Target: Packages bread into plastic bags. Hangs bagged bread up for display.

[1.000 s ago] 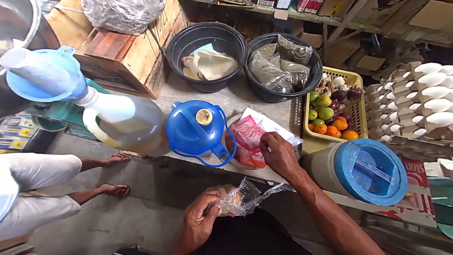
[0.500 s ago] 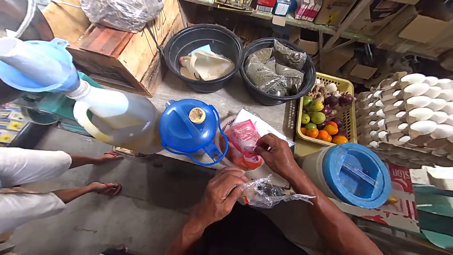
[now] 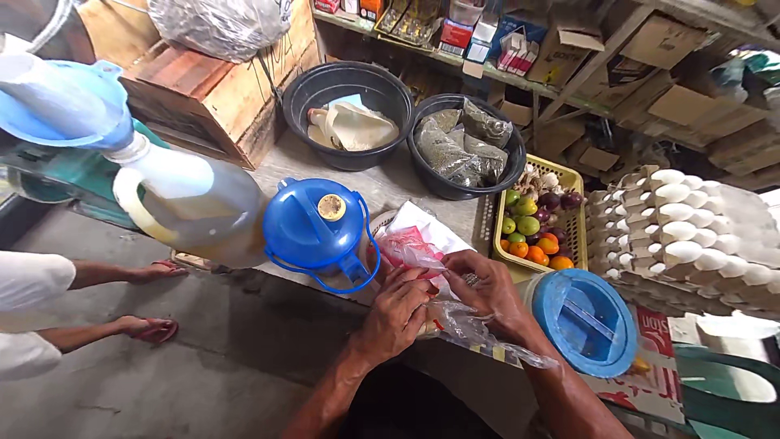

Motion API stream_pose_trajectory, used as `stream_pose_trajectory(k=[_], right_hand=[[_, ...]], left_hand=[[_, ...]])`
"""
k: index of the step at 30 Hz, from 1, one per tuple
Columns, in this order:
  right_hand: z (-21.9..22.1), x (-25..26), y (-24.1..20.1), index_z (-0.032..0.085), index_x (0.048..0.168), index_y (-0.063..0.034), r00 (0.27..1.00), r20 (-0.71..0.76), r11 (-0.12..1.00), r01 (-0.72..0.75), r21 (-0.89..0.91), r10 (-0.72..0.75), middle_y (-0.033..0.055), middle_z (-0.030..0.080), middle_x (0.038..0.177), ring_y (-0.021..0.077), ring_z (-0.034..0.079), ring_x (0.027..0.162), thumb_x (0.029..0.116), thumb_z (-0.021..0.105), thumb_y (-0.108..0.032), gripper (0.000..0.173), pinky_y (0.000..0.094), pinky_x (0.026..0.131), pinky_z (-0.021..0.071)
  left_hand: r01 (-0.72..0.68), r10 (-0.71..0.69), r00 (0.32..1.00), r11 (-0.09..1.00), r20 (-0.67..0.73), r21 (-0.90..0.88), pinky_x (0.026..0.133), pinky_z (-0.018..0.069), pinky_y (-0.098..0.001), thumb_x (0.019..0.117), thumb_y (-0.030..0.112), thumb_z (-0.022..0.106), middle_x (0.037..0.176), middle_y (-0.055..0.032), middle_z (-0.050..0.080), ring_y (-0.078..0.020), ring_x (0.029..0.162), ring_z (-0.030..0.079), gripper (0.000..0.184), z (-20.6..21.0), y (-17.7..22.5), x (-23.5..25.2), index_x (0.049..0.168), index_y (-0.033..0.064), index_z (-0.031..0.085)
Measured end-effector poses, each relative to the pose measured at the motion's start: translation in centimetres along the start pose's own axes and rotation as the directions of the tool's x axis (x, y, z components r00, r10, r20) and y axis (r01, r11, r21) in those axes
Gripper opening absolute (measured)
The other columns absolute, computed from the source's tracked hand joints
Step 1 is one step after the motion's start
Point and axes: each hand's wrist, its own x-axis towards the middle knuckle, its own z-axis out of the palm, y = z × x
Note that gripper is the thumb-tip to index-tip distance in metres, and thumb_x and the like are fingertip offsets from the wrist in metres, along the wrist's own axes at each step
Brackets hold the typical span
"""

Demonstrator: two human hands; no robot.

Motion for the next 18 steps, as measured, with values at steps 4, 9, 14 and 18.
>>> stream_pose_trajectory(k=[4, 9, 14, 18], right_hand=[[-1.6, 0.2, -1.1, 0.067, 0.103, 0.0007, 0.995, -0.102, 0.999, 0.018, 0.043, -0.014, 0.0035, 0.072, 0.093, 0.0034, 0.069, 0.083, 0.0938, 0.064, -0.008, 0.013, 0.0211, 0.080, 0.0591], [-4.9, 1.2, -1.2, 0.069, 0.105, -0.0038, 0.969, -0.237, 0.997, -0.070, 0.019, 0.072, -0.0023, 0.070, 0.089, 0.0007, 0.066, 0.074, 0.0978, 0.061, -0.011, 0.013, 0.0201, 0.070, 0.0577], [-6.5, 2.2, -1.2, 0.065, 0.111, -0.0032, 0.912, -0.344, 0.974, -0.193, 0.119, 0.223, 0.0007, 0.069, 0.086, 0.0044, 0.066, 0.066, 0.1006, 0.059, -0.006, 0.012, 0.0223, 0.062, 0.0591], [-7.8, 2.7, -2.0, 0.063, 0.117, -0.0068, 0.892, -0.422, 0.975, -0.079, 0.207, 0.162, -0.0009, 0.069, 0.092, 0.0060, 0.067, 0.068, 0.1020, 0.057, -0.008, 0.017, 0.0238, 0.060, 0.0604]], left_hand=[[0.025, -0.026, 1.000, 0.999, -0.013, -0.034, 0.117, 0.0417, -0.0492, 0.0996, 0.005, 0.052, 0.111, -0.0120, 0.076, -0.0290, 0.126, 0.064, 0.019, 0.0, -0.4, 0.0, 0.092, 0.0027, 0.070], [0.023, -0.023, 1.000, 0.999, -0.005, -0.037, 0.111, 0.0458, -0.0397, 0.1002, 0.008, 0.056, 0.107, -0.0115, 0.075, -0.0174, 0.106, 0.070, 0.017, -0.2, 0.0, -0.8, 0.092, 0.0014, 0.070], [0.058, -0.058, 0.998, 0.996, 0.003, -0.065, 0.103, 0.0528, -0.0329, 0.0997, 0.007, 0.057, 0.108, -0.0133, 0.074, -0.0180, 0.107, 0.070, 0.017, -0.8, 0.6, -1.6, 0.092, -0.0004, 0.070], [0.080, -0.077, 0.997, 0.986, 0.027, -0.148, 0.092, 0.0585, -0.0253, 0.1011, 0.006, 0.057, 0.109, -0.0154, 0.073, -0.0145, 0.103, 0.071, 0.015, -1.1, 1.2, -2.2, 0.096, -0.0031, 0.068]])
